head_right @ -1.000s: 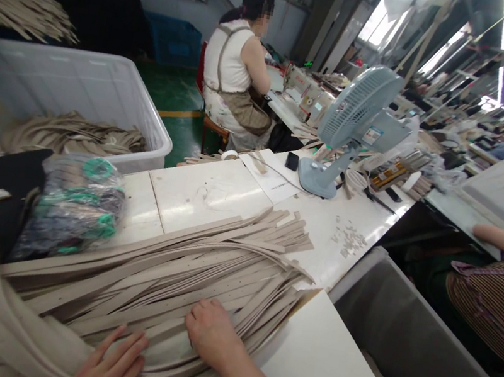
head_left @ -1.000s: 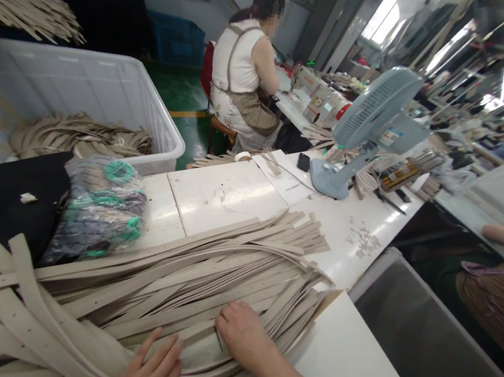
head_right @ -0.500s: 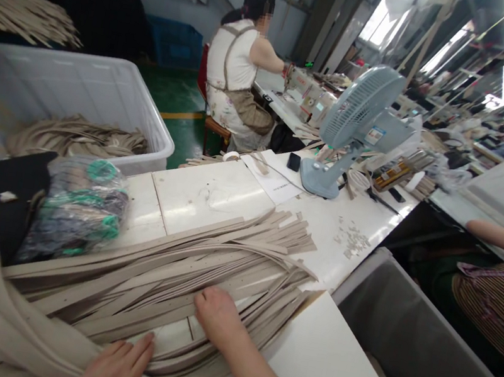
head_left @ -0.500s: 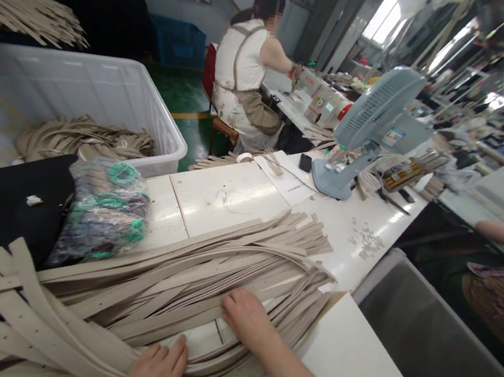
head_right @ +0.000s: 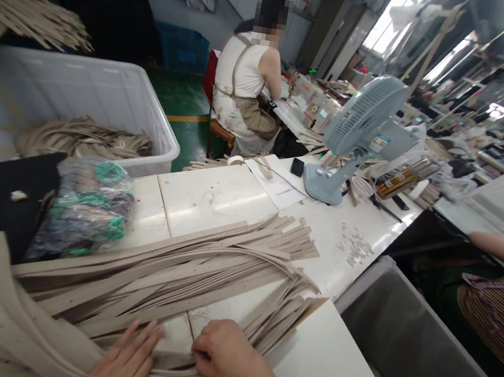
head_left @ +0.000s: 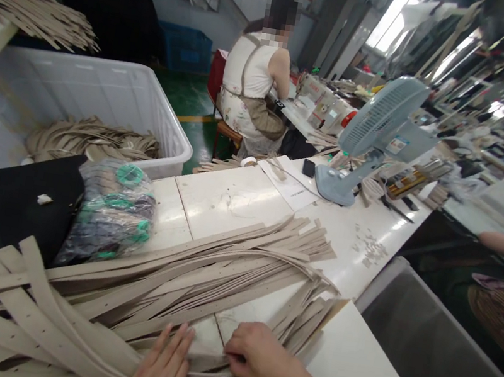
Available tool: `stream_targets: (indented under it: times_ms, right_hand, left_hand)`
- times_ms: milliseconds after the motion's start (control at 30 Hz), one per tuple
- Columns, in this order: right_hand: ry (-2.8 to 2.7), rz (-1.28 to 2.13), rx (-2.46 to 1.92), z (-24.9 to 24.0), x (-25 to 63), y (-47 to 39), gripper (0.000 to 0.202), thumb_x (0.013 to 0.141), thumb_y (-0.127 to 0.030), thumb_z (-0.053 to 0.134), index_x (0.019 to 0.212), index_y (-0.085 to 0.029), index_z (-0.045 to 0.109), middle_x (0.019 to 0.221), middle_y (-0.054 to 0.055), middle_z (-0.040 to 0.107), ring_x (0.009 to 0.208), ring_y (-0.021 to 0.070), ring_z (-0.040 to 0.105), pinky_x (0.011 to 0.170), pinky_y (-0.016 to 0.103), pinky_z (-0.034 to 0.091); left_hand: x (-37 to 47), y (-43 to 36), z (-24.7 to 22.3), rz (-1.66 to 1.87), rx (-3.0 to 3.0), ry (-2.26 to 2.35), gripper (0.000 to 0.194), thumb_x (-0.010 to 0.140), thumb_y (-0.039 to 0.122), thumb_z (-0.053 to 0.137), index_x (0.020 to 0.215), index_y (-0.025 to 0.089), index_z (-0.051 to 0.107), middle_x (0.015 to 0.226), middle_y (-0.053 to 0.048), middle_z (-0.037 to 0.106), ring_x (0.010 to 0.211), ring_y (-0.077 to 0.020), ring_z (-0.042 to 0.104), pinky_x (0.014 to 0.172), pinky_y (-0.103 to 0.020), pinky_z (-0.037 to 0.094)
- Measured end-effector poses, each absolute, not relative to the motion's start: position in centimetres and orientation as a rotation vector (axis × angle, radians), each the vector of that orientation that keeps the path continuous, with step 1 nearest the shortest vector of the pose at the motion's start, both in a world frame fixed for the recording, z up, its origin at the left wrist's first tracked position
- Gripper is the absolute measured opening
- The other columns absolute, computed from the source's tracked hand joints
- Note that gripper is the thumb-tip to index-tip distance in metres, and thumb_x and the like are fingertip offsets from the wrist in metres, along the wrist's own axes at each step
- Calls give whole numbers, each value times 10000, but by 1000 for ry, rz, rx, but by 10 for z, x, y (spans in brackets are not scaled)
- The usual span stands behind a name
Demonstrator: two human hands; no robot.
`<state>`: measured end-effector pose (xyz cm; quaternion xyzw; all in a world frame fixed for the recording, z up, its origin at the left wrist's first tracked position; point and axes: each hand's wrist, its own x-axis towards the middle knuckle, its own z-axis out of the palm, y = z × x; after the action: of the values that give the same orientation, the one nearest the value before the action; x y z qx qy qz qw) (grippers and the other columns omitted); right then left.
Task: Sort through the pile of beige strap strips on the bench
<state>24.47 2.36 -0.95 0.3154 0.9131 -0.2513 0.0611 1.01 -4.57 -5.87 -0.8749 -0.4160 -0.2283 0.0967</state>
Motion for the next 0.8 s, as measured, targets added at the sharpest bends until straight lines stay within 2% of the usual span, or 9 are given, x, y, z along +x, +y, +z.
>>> stream_targets:
  times_ms: [100,200,267,400,433,500,600,700,800]
  right_hand:
    - [2691,-957,1235,-10,244,25,86,832,-207,535,783,-196,604,750,-4,616,703,136,538,617,229,362]
    - [2708,-786,1722,-16,234,41,176,834,-149,555,1004,-192,575,1012,46,597,948,187,513,823,275,384]
    - [2721,-629,1761,-19,229,54,246,803,-132,602,1036,-198,560,1046,54,571,1005,220,476,888,327,359]
    - [2783,-407,1477,-21,233,63,43,866,-169,549,890,-192,574,903,41,561,895,202,476,819,324,359]
    - [2795,-369,1420,-21,237,60,69,887,-168,514,855,-188,572,885,40,561,871,196,474,795,319,357]
    - [2821,-376,1332,-18,245,51,123,901,-152,473,831,-185,568,879,36,570,844,189,471,761,313,351]
    - [2857,-647,1113,-11,256,33,95,869,-149,506,882,-210,577,874,10,592,845,179,491,757,294,356]
    - [2780,-951,1083,-7,258,26,133,915,-219,466,852,-218,583,787,-11,596,779,148,524,706,245,380]
    - [2740,-880,1526,-12,250,36,158,904,-143,443,963,-205,577,953,22,600,906,159,523,821,254,385]
  left_hand:
    - [11,-50,-68,-727,-2561,-1286,457,948,189,171,787,196,599,873,-17,642,877,-162,543,948,-353,308]
    - [10,-51,-71,-734,-2556,-1304,426,946,191,172,937,243,595,804,2,624,811,-164,535,851,-326,346]
    - [9,-51,-68,-650,-2591,-1309,372,911,138,234,1067,230,559,810,12,620,814,-156,540,825,-308,363]
    - [6,-48,-58,-485,-2634,-1288,312,763,48,391,977,179,576,907,6,631,870,-145,537,799,-268,383]
    - [6,-48,-55,-487,-2627,-1266,293,761,51,394,940,181,586,961,-1,630,914,-148,530,805,-267,381]
    - [6,-47,-49,-514,-2596,-1211,288,817,82,361,930,189,604,1123,-13,596,1055,-157,492,892,-299,354]
    - [9,-45,-42,-550,-2578,-1176,325,907,164,296,884,184,620,1311,-39,489,1224,-200,396,1076,-453,196]
    - [11,-46,-44,-595,-2592,-1231,393,926,186,237,796,162,607,1119,-79,597,1095,-204,492,1096,-475,164]
    - [11,-51,-56,-672,-2604,-1247,387,925,172,218,854,183,598,872,-33,620,883,-167,533,1036,-383,259]
